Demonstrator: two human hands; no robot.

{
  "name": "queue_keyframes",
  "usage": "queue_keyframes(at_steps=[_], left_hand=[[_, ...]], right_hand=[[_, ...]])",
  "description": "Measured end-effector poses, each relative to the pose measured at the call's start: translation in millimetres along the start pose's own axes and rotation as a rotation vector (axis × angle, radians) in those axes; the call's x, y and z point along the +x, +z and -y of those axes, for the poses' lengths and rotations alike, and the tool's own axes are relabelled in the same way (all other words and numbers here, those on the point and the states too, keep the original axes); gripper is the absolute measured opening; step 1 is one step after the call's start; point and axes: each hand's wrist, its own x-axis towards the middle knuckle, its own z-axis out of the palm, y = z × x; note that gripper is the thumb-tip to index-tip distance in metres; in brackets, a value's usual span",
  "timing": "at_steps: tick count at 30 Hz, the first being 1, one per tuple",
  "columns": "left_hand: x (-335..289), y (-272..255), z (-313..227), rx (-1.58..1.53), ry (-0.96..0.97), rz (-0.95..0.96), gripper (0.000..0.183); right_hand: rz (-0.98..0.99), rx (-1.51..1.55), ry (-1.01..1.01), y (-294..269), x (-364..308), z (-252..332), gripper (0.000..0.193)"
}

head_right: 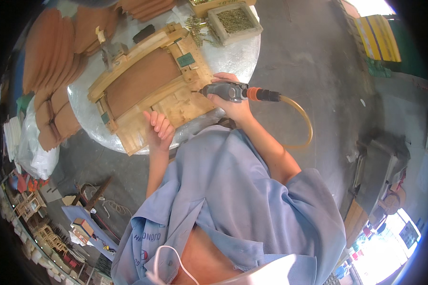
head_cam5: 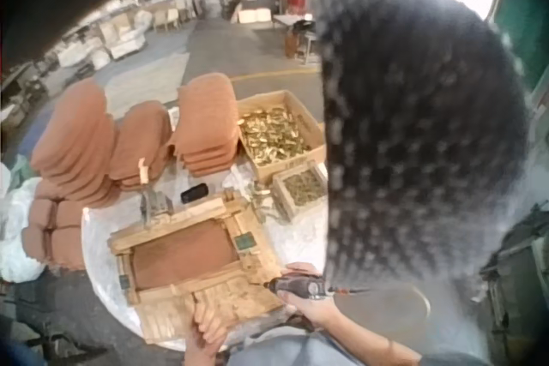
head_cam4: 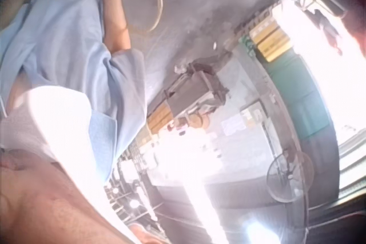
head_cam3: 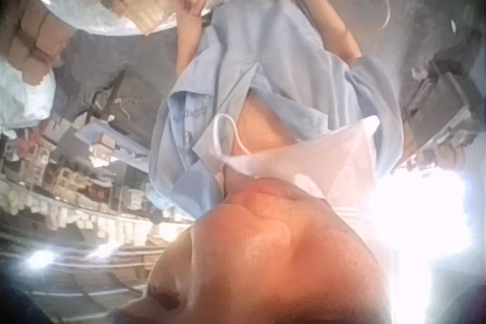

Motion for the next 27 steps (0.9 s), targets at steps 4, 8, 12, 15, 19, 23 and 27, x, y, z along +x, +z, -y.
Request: queue_keyframes(at_steps=[4,8,12,15,19,23,27], left_hand=[[-3,20,-2,0.179,0.08,-0.211,0.05],[-4,5,-2,0.349,0.218,-0.495,0.043],[3,13,-4,0.333,0.288,-0.695,0.037],[14,22,-2,0.425,0.302,-0.772,0.032],[19,-11,-9,0.647,0.158,-0.85,0.029],[38,-18,16,0.794,0.03,-0.933,0.032],[50,-25,19,0.638,-0.139,-0.843,0.032]], right_hand=[[0.015,-0.023,-0.001,12,7,-10,0.062],[0.031,-0.006,0.03,18,8,-11,0.061],[0.015,-0.004,0.017,20,8,-16,0.062],[-0.004,-0.004,0.024,17,4,-8,0.062],[-0.033,0.096,0.045,12,-6,10,0.062],[-0.094,0.285,0.07,11,-15,29,0.062],[-0.112,0.302,0.051,7,-19,40,0.062]])
